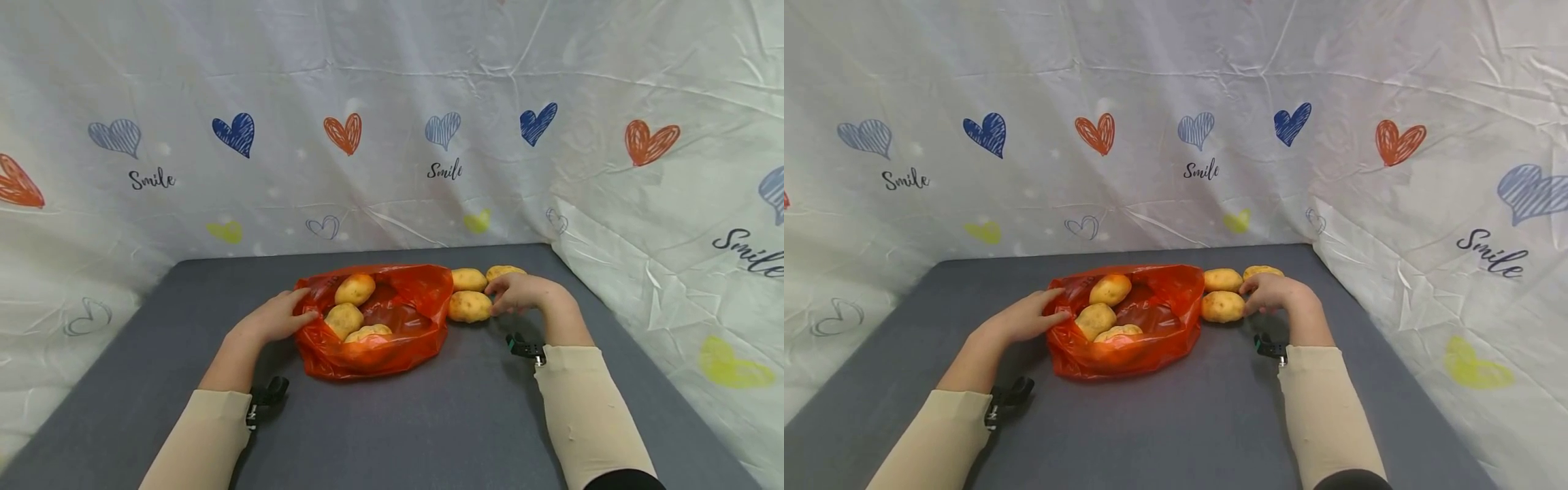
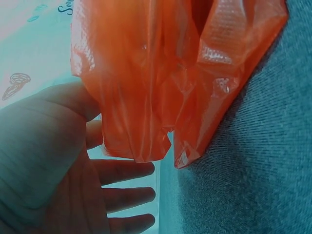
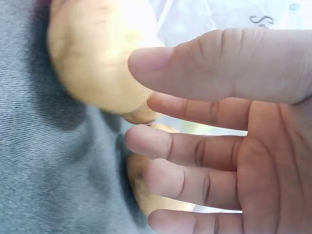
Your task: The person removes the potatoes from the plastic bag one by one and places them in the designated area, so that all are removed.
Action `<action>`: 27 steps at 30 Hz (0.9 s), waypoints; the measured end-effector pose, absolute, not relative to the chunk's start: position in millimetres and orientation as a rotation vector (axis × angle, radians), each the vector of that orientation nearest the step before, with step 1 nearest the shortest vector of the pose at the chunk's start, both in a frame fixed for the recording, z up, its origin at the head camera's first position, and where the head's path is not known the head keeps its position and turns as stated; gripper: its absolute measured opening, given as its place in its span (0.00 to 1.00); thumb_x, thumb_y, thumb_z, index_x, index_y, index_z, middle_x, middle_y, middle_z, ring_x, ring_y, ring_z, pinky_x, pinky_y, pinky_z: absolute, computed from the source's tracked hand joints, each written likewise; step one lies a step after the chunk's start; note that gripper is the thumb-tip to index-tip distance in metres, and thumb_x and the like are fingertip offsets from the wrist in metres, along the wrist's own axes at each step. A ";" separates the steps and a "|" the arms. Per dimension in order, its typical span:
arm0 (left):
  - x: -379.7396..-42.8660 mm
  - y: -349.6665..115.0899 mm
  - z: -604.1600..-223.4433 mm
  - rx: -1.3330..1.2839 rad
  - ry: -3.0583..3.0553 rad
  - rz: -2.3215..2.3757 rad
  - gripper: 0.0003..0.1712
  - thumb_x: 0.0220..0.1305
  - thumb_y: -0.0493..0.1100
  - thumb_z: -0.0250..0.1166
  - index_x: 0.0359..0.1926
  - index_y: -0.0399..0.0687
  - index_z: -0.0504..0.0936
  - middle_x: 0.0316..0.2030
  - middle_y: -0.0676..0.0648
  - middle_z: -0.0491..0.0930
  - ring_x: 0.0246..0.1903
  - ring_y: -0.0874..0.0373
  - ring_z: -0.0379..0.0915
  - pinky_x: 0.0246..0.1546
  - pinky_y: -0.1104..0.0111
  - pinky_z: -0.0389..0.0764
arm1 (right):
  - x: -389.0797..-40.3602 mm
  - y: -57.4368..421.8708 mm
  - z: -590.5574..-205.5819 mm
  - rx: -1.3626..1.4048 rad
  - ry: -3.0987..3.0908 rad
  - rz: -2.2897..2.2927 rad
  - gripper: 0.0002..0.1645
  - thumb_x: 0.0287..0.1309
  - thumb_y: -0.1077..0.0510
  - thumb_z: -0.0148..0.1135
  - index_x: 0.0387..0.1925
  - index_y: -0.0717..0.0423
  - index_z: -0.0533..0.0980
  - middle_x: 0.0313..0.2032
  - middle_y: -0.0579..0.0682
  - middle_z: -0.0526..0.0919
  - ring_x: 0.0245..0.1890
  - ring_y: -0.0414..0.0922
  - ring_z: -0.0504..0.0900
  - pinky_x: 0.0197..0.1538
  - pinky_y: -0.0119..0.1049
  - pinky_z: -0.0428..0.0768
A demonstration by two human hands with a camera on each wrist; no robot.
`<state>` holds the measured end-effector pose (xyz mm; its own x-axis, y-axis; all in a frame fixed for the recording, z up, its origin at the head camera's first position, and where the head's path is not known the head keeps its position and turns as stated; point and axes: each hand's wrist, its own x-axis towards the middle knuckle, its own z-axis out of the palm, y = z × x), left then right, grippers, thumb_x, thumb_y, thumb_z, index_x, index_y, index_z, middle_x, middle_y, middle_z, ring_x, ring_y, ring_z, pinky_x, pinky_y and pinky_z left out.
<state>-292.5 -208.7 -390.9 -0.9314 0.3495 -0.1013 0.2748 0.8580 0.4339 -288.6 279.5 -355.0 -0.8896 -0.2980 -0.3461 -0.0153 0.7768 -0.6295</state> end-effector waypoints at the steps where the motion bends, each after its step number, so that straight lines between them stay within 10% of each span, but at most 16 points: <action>1: -292.6 -208.7 -391.2 0.481 2.857 0.627 0.44 0.75 0.59 0.59 0.78 0.37 0.59 0.72 0.26 0.60 0.71 0.29 0.56 0.68 0.35 0.59 | -287.3 279.7 -352.7 -0.235 2.544 -0.895 0.36 0.59 0.58 0.72 0.65 0.67 0.70 0.46 0.56 0.82 0.37 0.47 0.78 0.44 0.45 0.79; 27: -292.3 -206.5 -391.8 0.463 2.848 0.608 0.44 0.75 0.59 0.59 0.78 0.38 0.58 0.72 0.26 0.59 0.71 0.29 0.56 0.68 0.35 0.59 | -252.7 174.2 -322.9 -0.914 3.025 -0.896 0.18 0.65 0.53 0.70 0.53 0.56 0.84 0.44 0.48 0.84 0.39 0.48 0.80 0.43 0.42 0.79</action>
